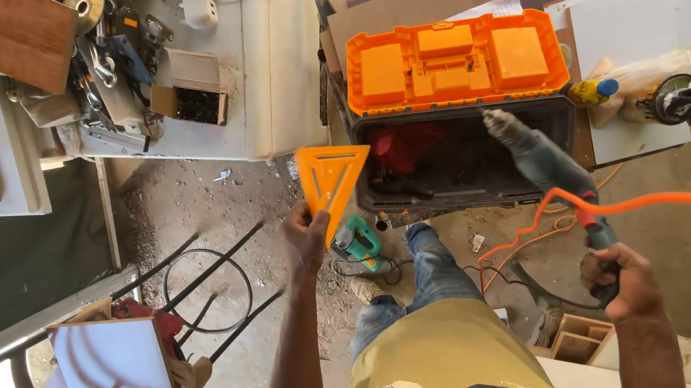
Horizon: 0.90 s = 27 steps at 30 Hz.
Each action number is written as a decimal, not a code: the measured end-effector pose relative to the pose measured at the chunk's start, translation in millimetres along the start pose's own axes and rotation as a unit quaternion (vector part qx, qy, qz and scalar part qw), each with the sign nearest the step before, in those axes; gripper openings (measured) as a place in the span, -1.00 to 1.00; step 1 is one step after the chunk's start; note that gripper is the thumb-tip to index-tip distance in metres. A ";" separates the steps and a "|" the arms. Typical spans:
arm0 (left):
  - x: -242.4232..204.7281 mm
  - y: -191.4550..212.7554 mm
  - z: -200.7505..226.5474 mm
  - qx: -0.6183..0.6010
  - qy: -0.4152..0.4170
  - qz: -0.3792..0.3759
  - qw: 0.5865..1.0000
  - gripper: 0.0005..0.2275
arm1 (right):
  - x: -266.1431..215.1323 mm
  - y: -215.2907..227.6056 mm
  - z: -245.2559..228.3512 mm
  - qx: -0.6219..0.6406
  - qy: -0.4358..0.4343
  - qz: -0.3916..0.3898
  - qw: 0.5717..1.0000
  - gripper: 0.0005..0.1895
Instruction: Measuring and marking a wooden cabinet with a tape measure and pencil, then preparing a power drill for use.
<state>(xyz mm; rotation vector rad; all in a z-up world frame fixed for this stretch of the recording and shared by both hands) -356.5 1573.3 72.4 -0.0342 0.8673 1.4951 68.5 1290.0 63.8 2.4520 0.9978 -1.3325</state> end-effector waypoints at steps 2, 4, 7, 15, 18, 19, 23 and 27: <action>-5.4 -12.9 22.6 0.086 0.009 -0.091 0.992 -0.90 | -14.6 -7.4 -6.9 0.077 0.053 -0.048 0.994 -0.81; -2.3 -55.5 12.9 0.071 -0.002 -0.152 0.986 -0.90 | -18.6 -10.3 -6.2 0.057 0.070 -0.040 0.995 -0.86; -17.6 -110.0 26.4 0.075 -0.003 -0.263 0.962 -0.75 | -14.6 -13.1 -5.4 0.058 0.081 -0.043 0.994 -0.81; -64.0 -148.3 88.1 -0.151 -0.146 -0.309 0.927 -0.04 | 16.6 -60.0 45.9 0.041 0.003 -0.050 0.998 -0.81; -63.6 -130.2 102.2 -0.296 -0.040 -0.230 0.926 -0.33 | -28.3 -128.6 41.0 -0.005 -0.025 -0.075 0.997 -0.76; -54.2 -127.6 90.8 -0.364 -0.002 -0.183 0.913 -0.47 | -44.0 -153.5 33.1 -0.028 -0.056 -0.112 0.992 -0.78; -26.1 -78.2 30.4 -0.530 0.118 -0.085 0.835 -0.77 | -50.0 -199.4 -1.9 -0.187 -0.177 -0.415 0.873 -0.68; -29.3 -10.9 -46.3 -0.557 0.103 0.019 0.824 -0.80 | 46.3 -218.4 -34.7 -0.358 0.111 -0.581 0.722 -0.42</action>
Point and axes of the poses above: each hand's wrist, its own x-axis towards the middle knuckle, its own y-axis out of the back of the hand, z = x × y, the point moved 1 cm from there along x, towards the middle knuckle, and after that the axes turned 8 degrees about y, right-handed, at the moved point
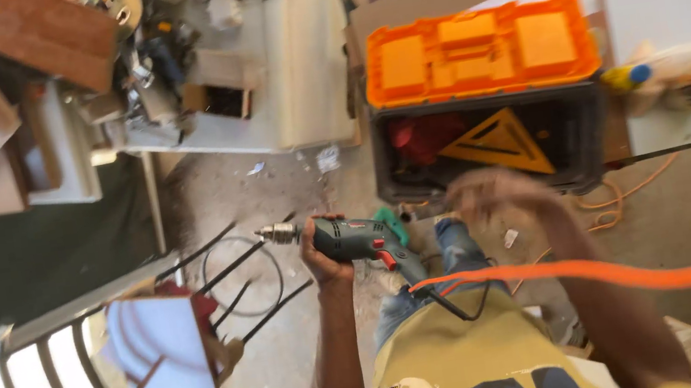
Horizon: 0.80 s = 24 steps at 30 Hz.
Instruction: Measuring and marking a wooden cabinet with a tape measure and pencil, then preparing a power drill for use.
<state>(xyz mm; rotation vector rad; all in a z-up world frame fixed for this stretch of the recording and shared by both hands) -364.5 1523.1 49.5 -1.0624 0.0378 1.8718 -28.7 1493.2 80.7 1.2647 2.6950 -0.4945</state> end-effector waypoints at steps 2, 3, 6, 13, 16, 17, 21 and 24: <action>-16.2 30.1 8.1 -0.033 -0.037 0.048 0.998 -0.81 | 39.9 48.6 55.1 0.075 -0.075 0.320 0.941 -0.52; -23.5 42.0 9.0 -0.035 -0.047 0.055 0.997 -0.81 | 62.2 52.5 50.8 0.077 -0.072 0.308 0.945 -0.52; -47.6 77.9 13.7 -0.062 -0.060 0.138 0.987 -0.80 | 133.5 55.6 75.7 -0.132 -0.219 0.285 0.924 0.08; -95.2 86.2 13.7 -0.170 -0.040 0.227 0.958 -0.77 | 155.6 81.3 225.2 -0.299 -0.259 0.361 0.844 -0.62; -87.0 111.9 13.3 -0.197 -0.041 0.231 0.952 -0.76 | 75.8 93.4 182.5 -0.243 -0.177 0.450 0.841 -0.70; -81.0 127.8 9.0 -0.205 -0.049 0.229 0.950 -0.73 | 45.9 100.5 178.2 -0.204 -0.143 0.483 0.839 -0.73; -73.5 93.1 35.5 -0.213 -0.063 0.200 0.954 -0.78 | -24.2 114.7 137.6 -0.235 -0.169 0.522 0.802 -0.71; -65.3 74.8 48.2 -0.181 -0.092 0.179 0.963 -0.76 | -48.6 111.8 111.6 -0.296 -0.320 0.447 0.781 -0.46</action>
Point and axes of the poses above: each hand's wrist, its own x-axis towards the middle knuckle, its own y-axis out of the back of the hand, z = x × y, the point moved 1 cm from there along x, towards the middle knuckle, and after that the axes turned 8 degrees about y, right-handed, at the moved point
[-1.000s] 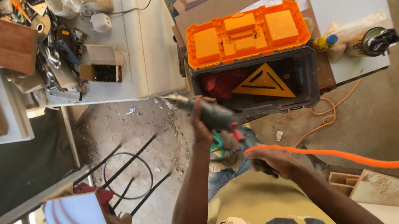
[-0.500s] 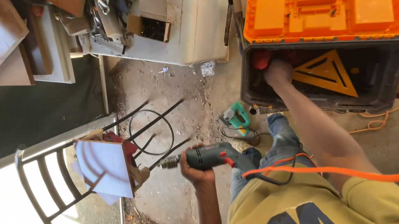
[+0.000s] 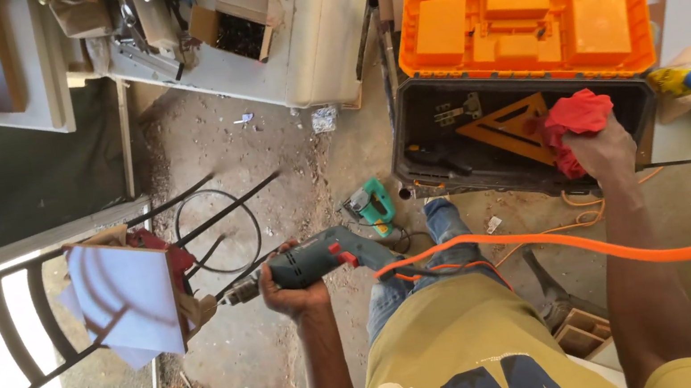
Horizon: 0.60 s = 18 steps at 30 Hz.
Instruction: Measuring and marking a wooden cabinet with a tape measure and pencil, then preparing a power drill for use.
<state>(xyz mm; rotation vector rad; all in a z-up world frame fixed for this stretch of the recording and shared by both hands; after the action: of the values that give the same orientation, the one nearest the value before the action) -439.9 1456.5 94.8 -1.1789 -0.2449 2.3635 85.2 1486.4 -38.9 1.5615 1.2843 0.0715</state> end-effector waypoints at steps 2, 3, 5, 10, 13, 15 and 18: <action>-2.6 -25.9 7.2 -0.022 -0.043 0.023 0.999 -0.82 | -10.0 3.9 2.3 -0.052 0.007 0.090 0.995 0.19; -5.0 -35.4 11.4 -0.021 -0.040 0.019 0.999 -0.82 | -25.8 9.2 -20.0 -0.050 0.004 0.094 0.994 0.19; -12.4 -50.8 22.1 0.001 -0.080 0.054 0.995 -0.76 | -59.3 20.5 -67.8 -0.104 0.156 0.273 0.943 -0.19; -25.9 -64.7 34.3 0.067 -0.164 0.029 0.984 -0.82 | -111.6 -35.9 -145.0 0.270 0.257 0.040 0.927 -0.43; -26.2 -68.5 26.6 0.127 -0.200 0.032 0.971 -0.80 | -178.4 -34.1 -216.7 0.474 0.371 -0.188 0.776 -0.44; -23.0 -61.3 22.5 0.160 -0.216 0.038 0.962 -0.77 | -218.0 -10.7 -245.2 0.494 0.504 -0.206 0.678 -0.63; -16.6 -59.4 30.0 0.145 -0.210 0.056 0.965 -0.75 | -229.5 2.3 -237.3 0.338 0.367 -0.468 0.730 -0.62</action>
<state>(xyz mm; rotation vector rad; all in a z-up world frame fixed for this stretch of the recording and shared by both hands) -434.8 1501.3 146.4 -0.5640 0.0340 2.6196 -154.2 1474.8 188.1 1.2499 2.8705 -0.5343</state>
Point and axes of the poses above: each hand's wrist, its own x-axis towards the middle knuckle, its own y-axis out of the back of the hand, z = x × y, the point moved 1 cm from there along x, towards the middle knuckle, and after that the axes turned 8 degrees about y, right-handed, at the moved point
